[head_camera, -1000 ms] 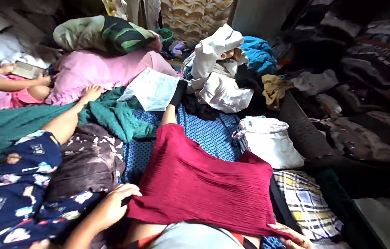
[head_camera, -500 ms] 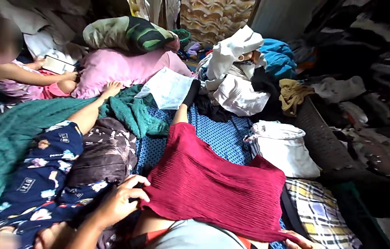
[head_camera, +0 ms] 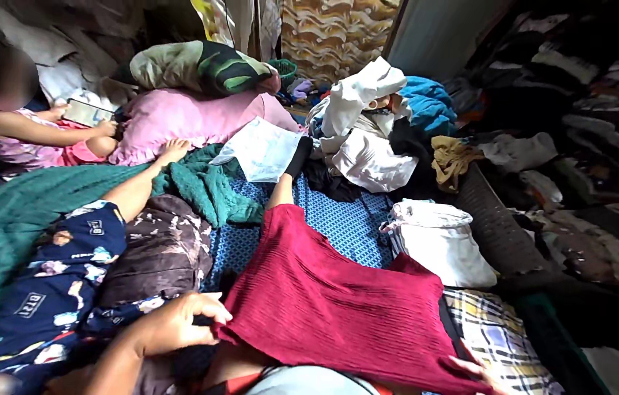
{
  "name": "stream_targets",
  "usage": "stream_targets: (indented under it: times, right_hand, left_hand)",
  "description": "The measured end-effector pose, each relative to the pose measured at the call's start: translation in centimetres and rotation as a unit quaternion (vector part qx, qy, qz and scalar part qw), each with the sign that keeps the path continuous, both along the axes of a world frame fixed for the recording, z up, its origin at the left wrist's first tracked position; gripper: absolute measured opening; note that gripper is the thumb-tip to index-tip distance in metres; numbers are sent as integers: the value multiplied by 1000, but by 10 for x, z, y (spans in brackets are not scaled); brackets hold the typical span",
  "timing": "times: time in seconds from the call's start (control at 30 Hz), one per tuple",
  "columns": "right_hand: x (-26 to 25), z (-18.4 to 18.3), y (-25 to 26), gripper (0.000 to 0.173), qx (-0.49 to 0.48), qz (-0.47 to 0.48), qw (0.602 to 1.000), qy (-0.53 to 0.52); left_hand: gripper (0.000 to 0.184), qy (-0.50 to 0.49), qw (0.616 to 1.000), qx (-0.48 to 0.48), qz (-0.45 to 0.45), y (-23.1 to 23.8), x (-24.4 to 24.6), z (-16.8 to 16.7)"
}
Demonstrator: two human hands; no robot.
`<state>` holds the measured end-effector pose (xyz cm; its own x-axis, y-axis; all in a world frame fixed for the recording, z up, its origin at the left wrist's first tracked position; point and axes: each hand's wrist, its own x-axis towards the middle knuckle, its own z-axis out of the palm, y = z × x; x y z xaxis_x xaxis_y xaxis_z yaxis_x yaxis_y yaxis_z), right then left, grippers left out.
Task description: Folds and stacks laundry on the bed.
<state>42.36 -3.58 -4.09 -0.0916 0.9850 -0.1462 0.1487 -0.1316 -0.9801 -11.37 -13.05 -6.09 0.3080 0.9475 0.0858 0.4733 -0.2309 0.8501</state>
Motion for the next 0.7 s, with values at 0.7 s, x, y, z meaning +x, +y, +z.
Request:
stream_targets:
  times: [0.7]
  right_hand:
    - [-8,-74,33,18,-71,-129,982,118]
  left_hand:
    - [9,-203,880,-335,270,58,16,-46]
